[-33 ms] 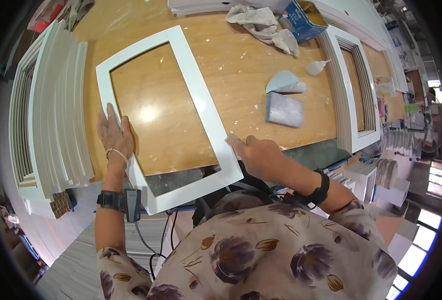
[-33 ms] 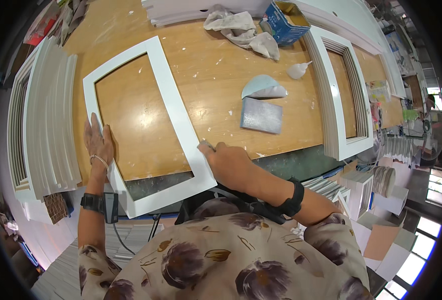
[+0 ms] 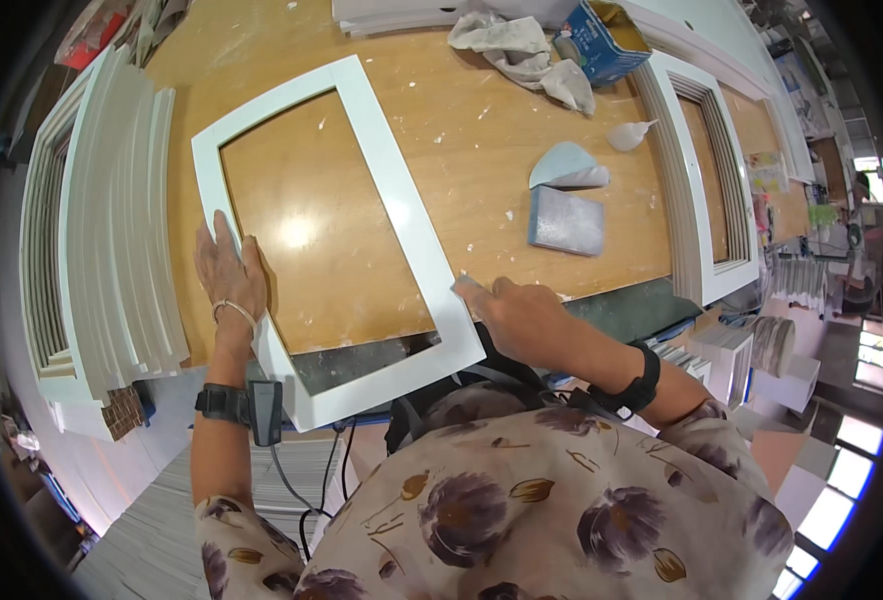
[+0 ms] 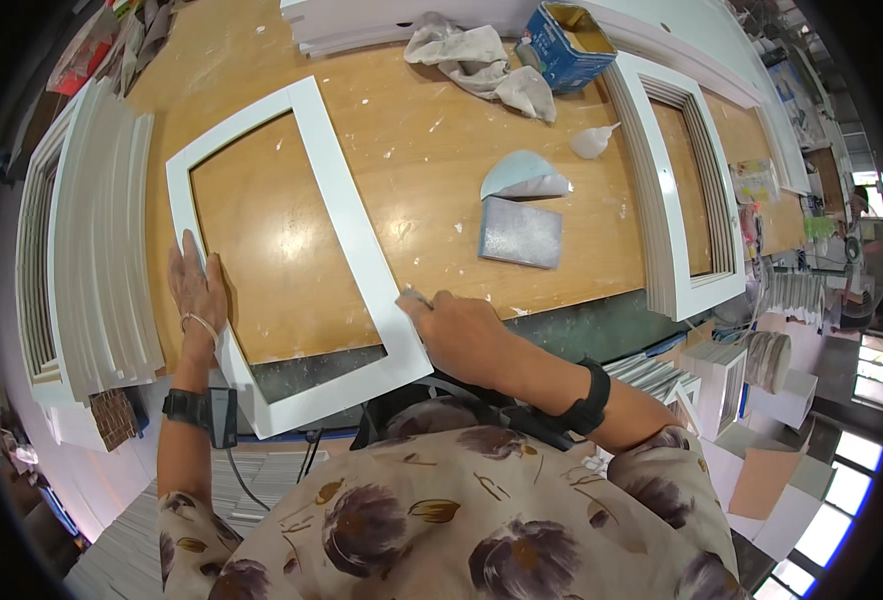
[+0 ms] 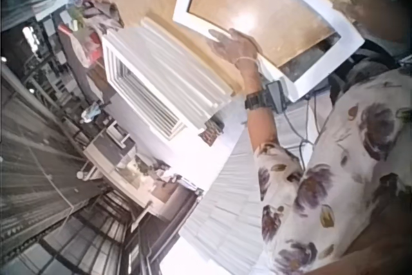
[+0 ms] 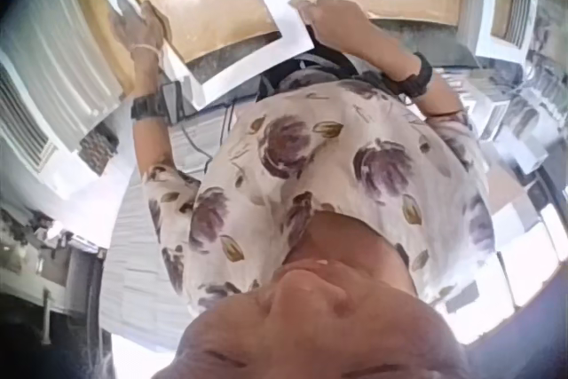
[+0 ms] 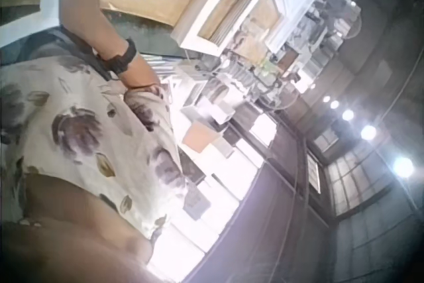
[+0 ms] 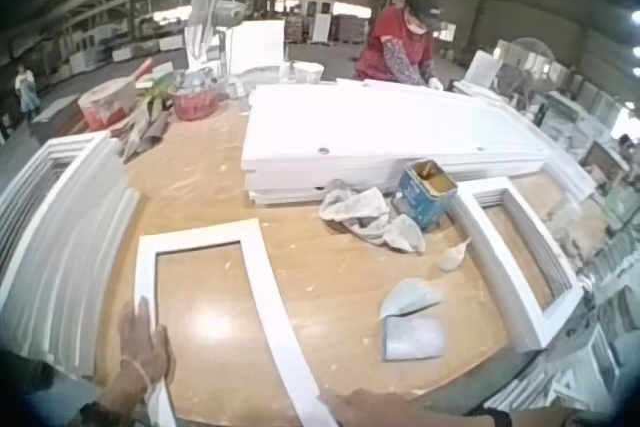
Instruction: Sanding the edges and corners of white wooden frames and applying filler to the joints.
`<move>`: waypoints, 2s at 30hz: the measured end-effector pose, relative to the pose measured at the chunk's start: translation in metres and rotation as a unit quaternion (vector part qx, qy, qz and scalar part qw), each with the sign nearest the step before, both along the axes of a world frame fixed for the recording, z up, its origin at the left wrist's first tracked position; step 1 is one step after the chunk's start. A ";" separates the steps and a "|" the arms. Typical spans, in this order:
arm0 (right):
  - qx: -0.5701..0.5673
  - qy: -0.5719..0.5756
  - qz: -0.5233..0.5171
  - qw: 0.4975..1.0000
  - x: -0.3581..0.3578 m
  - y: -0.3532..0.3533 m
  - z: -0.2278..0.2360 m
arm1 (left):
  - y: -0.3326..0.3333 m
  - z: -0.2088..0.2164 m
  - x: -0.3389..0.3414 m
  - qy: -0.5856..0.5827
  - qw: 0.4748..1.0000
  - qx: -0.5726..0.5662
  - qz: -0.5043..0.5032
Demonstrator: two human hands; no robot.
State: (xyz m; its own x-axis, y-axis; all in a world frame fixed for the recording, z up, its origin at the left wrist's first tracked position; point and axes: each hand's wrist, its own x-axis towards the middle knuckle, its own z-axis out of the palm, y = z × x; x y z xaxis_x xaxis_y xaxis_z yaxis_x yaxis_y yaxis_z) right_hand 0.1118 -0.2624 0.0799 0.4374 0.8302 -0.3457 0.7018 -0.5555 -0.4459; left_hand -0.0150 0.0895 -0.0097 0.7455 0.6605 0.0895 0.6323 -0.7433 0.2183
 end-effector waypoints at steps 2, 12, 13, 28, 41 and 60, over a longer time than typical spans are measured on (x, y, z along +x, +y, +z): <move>0.045 0.030 0.011 0.998 0.009 -0.011 -0.013 | 0.005 0.000 -0.003 0.005 1.000 0.009 0.001; 0.163 0.069 -0.102 0.979 0.037 0.026 -0.053 | 0.002 -0.004 -0.003 0.000 1.000 0.007 -0.011; 0.162 0.073 -0.101 0.979 0.036 0.026 -0.055 | 0.002 -0.004 -0.003 -0.009 1.000 0.001 -0.014; 0.068 0.002 -0.072 0.995 0.049 0.046 -0.003 | 0.002 -0.002 -0.005 0.001 1.000 0.009 -0.004; -0.010 -0.070 0.033 0.997 0.010 0.015 -0.007 | 0.001 0.001 0.000 0.015 1.000 -0.002 0.009; 0.031 -0.041 0.021 0.998 0.074 0.066 -0.010 | 0.000 -0.003 -0.001 0.003 1.000 -0.010 0.008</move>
